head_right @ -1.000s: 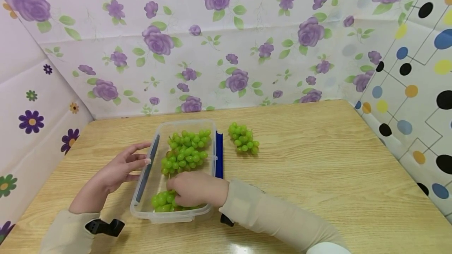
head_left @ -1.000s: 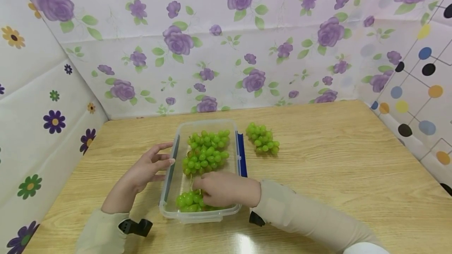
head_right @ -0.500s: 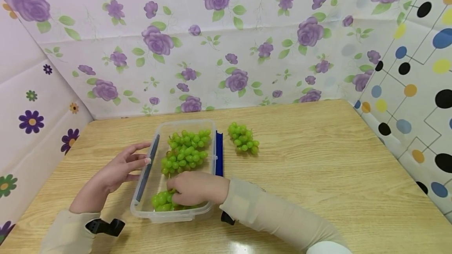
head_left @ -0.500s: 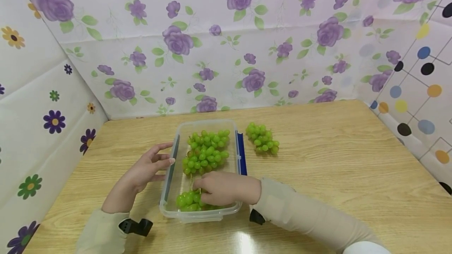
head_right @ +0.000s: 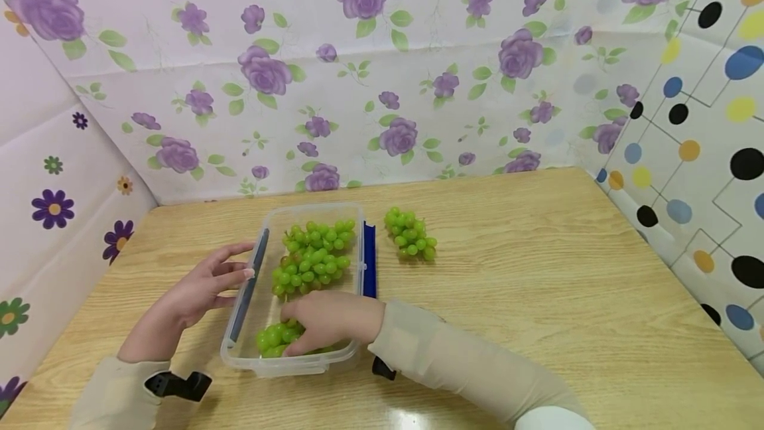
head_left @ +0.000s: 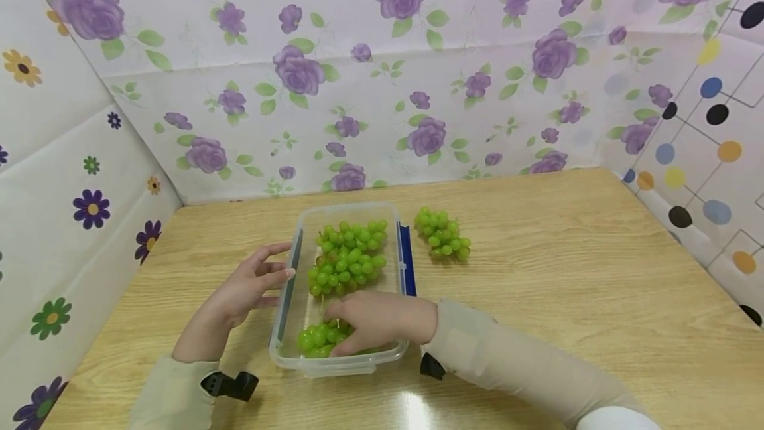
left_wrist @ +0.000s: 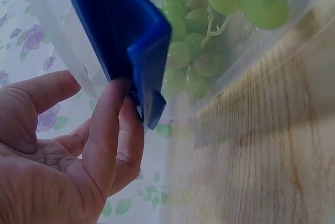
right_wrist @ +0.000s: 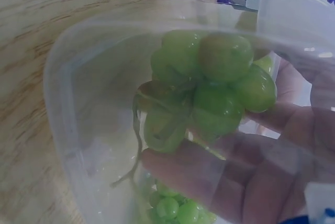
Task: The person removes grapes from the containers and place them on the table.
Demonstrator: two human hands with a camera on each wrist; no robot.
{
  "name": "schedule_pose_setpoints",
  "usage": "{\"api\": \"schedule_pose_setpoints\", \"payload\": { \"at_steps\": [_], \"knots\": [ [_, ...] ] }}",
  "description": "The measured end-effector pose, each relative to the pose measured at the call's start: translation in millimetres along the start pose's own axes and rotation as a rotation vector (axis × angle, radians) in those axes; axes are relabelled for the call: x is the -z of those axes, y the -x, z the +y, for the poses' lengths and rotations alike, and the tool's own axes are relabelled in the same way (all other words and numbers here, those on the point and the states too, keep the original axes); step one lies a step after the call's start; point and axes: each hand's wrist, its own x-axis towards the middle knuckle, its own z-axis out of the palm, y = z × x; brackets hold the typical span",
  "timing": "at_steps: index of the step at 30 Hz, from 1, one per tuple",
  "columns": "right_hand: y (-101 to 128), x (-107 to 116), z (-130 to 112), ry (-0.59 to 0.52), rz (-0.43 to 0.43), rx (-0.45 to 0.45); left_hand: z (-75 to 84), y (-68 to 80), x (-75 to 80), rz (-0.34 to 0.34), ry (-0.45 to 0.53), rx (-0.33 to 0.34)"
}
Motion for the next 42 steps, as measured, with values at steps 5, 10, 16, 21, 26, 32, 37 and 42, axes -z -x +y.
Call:
{"api": "schedule_pose_setpoints", "payload": {
  "at_steps": [5, 10, 16, 21, 26, 32, 37, 42],
  "knots": [
    [-3.3, -1.7, 1.8, -0.013, -0.034, -0.017, -1.0, -1.4, 0.7, -0.002, -0.002, 0.000],
    [-5.3, -1.7, 3.5, -0.049, -0.058, -0.022, -2.4, -1.5, 0.5, -0.005, 0.001, 0.001],
    [-4.1, 0.2, 3.3, -0.120, -0.060, -0.043, -2.5, -1.8, 0.2, -0.006, 0.007, -0.001],
    [-3.9, 2.1, 3.3, -0.145, -0.057, -0.054, -2.4, -2.3, 0.4, -0.008, 0.005, -0.002],
    [-3.9, 1.6, 3.6, -0.154, -0.046, -0.050, -3.4, -1.8, 0.4, -0.005, 0.005, 0.005],
    [-2.9, 1.6, 3.5, -0.155, -0.009, -0.046, -3.9, -0.9, -0.2, -0.004, 0.008, 0.009],
    [-1.3, 1.3, 3.8, -0.167, 0.017, -0.026, -4.6, -1.6, 0.1, -0.006, 0.002, 0.012],
    [0.2, 1.1, 4.5, -0.164, 0.037, -0.006, -5.3, -2.1, 0.0, -0.007, -0.005, 0.012]
  ]
}}
